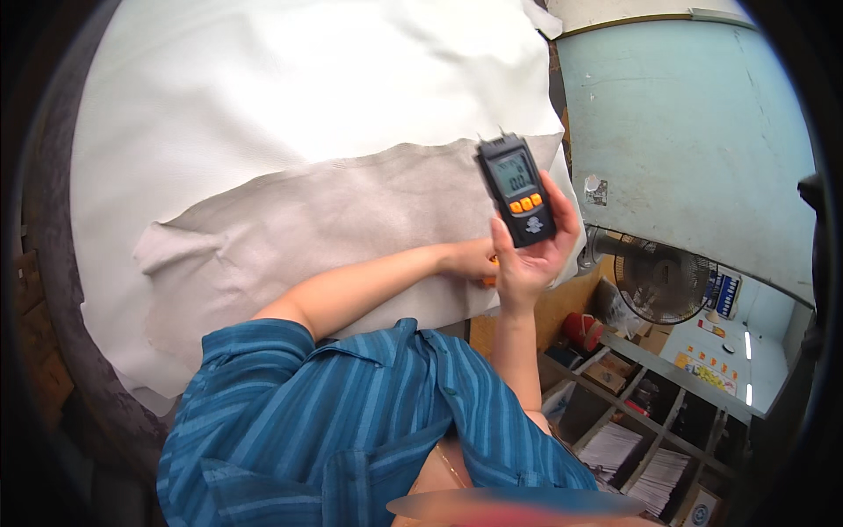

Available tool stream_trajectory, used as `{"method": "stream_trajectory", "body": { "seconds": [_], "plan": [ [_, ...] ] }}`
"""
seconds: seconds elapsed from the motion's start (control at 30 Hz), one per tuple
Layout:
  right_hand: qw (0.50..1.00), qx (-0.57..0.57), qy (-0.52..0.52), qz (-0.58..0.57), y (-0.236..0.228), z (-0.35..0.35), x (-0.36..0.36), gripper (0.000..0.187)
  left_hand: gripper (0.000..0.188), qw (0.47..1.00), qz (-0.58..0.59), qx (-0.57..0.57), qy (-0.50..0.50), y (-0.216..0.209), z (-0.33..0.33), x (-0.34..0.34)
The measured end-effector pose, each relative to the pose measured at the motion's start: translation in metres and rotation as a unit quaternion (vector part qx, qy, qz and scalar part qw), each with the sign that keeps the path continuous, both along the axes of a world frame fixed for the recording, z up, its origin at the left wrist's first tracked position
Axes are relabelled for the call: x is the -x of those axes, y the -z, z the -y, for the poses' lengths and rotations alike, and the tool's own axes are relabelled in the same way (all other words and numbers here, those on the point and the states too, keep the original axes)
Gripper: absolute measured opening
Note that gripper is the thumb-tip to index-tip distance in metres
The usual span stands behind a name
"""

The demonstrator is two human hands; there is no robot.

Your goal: The person inspects a large piece of light-colored fabric on a table, writes notes on a sheet of paper, uses a handheld digital thickness gauge to measure the fabric at multiple points, and folds the fabric into a compact stack. The person handles the fabric, a pen, a notepad, and the gauge throughout the sequence.

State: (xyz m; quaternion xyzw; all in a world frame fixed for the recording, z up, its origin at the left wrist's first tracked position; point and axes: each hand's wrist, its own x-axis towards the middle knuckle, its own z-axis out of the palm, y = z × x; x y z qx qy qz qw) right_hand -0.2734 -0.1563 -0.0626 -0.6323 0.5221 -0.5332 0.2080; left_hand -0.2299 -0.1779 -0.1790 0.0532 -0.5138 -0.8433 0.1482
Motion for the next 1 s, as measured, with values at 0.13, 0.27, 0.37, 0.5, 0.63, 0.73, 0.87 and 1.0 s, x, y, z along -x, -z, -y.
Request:
{"method": "stream_trajectory", "body": {
  "seconds": [0.13,0.27,0.37,0.5,0.63,0.73,0.87,1.0],
  "plan": [
    [0.985,0.057,0.118,0.111,-0.032,-0.063,0.065,0.062,0.032,0.991,0.044,0.051,-0.120,-0.026,0.046,-0.085],
    [0.918,0.096,0.205,0.325,-0.039,-0.130,0.148,0.064,0.045,0.819,0.248,0.171,-0.487,-0.054,0.045,-0.234],
    [0.853,0.153,0.197,0.458,-0.030,-0.167,0.205,0.054,0.063,0.416,0.498,0.318,-0.691,-0.064,-0.003,-0.343],
    [0.761,0.158,0.019,0.629,-0.021,-0.166,0.242,0.036,0.089,0.341,0.693,0.232,-0.591,-0.048,-0.071,-0.411],
    [0.746,0.122,-0.006,0.655,-0.018,-0.128,0.238,0.035,0.082,0.428,0.737,0.226,-0.471,-0.037,-0.090,-0.400],
    [0.731,0.081,-0.045,0.676,-0.014,-0.111,0.232,0.038,0.063,0.414,0.703,0.205,-0.541,-0.049,-0.090,-0.376],
    [0.736,0.071,-0.084,0.668,-0.008,-0.105,0.242,0.027,0.023,0.570,0.442,0.021,-0.693,-0.070,-0.101,-0.362],
    [0.689,0.093,-0.053,0.717,-0.007,-0.114,0.267,0.027,0.018,0.543,0.207,-0.052,-0.812,-0.109,-0.076,-0.365]
  ]
}}
